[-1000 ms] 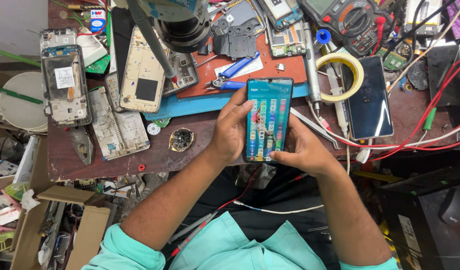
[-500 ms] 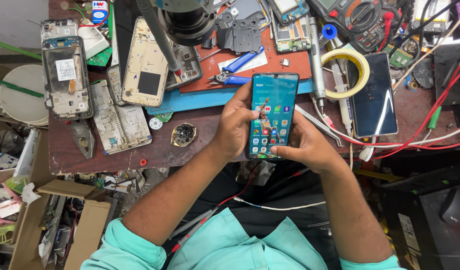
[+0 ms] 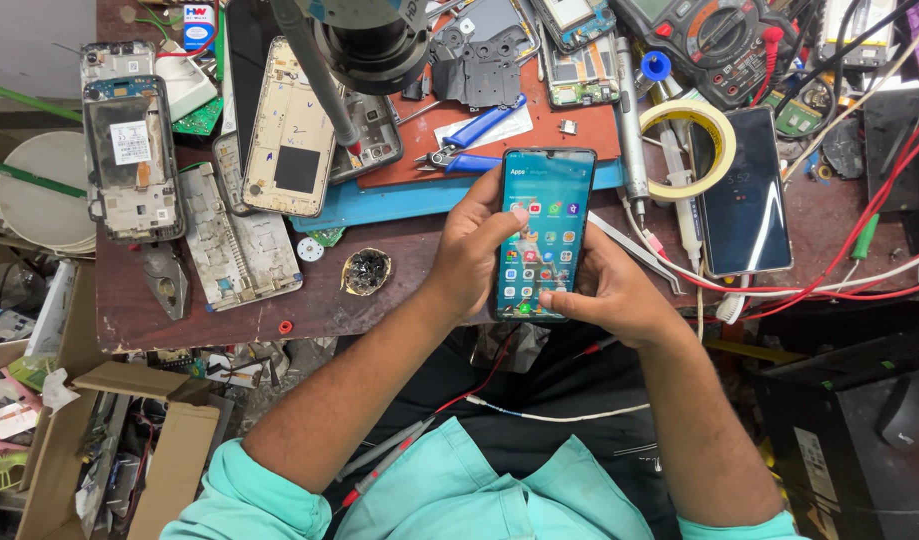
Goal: The person disassembles a smartphone, removes the battery, and uses a hot air gun and soldering iron to work on the motherboard. They then reassemble the phone and test it by navigating the touchscreen interface.
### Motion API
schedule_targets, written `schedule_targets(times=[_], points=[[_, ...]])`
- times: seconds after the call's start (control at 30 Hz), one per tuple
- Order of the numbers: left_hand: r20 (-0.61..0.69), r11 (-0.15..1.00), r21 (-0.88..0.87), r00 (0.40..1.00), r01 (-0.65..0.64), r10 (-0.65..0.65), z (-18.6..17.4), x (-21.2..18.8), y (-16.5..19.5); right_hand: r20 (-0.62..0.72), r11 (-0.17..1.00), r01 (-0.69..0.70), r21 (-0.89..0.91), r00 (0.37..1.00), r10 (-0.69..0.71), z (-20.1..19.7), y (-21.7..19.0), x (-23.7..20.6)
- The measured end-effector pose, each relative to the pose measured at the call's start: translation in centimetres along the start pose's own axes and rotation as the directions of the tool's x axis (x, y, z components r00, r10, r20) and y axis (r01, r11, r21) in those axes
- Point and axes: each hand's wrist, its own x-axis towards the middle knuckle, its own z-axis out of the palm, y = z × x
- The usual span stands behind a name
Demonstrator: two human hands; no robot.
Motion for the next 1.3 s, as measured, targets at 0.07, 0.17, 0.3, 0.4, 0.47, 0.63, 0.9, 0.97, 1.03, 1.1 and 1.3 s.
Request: schedule_targets(times=[0.07, 0.17, 0.3, 0.4, 0.47, 0.63, 0.9, 0.97, 1.03, 1.1, 1.3], points=[[0.033, 0.999, -0.015, 0.999, -0.029, 0.030, -0.1, 0.0, 0.0, -0.009, 1.000, 0.000, -0.007, 1.000, 0.000, 0.0, 0.1, 0.0], [0.062, 0.998, 0.010, 0.996, -0.058, 0.057, -0.3, -0.1, 0.0, -0.010, 1.000, 0.005, -0.003, 1.000, -0.005, -0.1, 0.3, 0.0], [0.085, 0.996, -0.011, 0.992, -0.094, 0.094, -0.5, -0.1, 0.1, -0.040, 1.000, -0.006, -0.004, 0.999, 0.006, -0.8, 0.7, 0.1], [0.081, 0.994, -0.087, 0.994, -0.063, 0.070, -0.6, -0.3, 0.4, -0.042, 0.973, -0.010, 0.232, 0.999, 0.021, -1.3, 0.7, 0.2], [0.110, 0.991, -0.099, 0.989, -0.088, 0.099, -0.6, -0.3, 0.3, -0.063, 0.946, 0.002, 0.323, 0.998, 0.020, -1.4, 0.5, 0.0], [0.164, 0.997, -0.007, 0.983, -0.083, 0.083, -0.2, -0.3, 0.1, -0.014, 0.848, 0.031, 0.529, 1.000, -0.027, -1.0, -0.3, -0.4], [0.217, 0.961, 0.258, 0.975, -0.102, 0.046, 0.0, -0.6, 0.1, -0.162, 0.993, 0.109, 0.040, 0.982, -0.101, 0.1, 0.3, 0.4], [0.222, 0.959, 0.272, 0.975, -0.084, 0.022, 0.0, -0.6, -0.1, -0.198, 0.984, 0.077, 0.160, 0.979, -0.045, 0.2, 0.6, 0.4], [0.228, 0.956, 0.281, 0.973, -0.085, 0.019, -0.1, -0.6, -0.2, -0.210, 0.968, 0.070, 0.241, 0.978, -0.018, 0.1, 0.8, 0.5], [0.235, 0.953, 0.284, 0.971, -0.104, 0.036, -0.2, -0.6, -0.3, -0.202, 0.956, 0.082, 0.283, 0.979, -0.023, 0.0, 0.8, 0.5], [0.208, 0.959, 0.268, 0.977, -0.093, 0.036, -0.3, -0.6, -0.4, -0.167, 0.959, 0.118, 0.259, 0.983, -0.076, -0.2, 0.9, 0.6]])
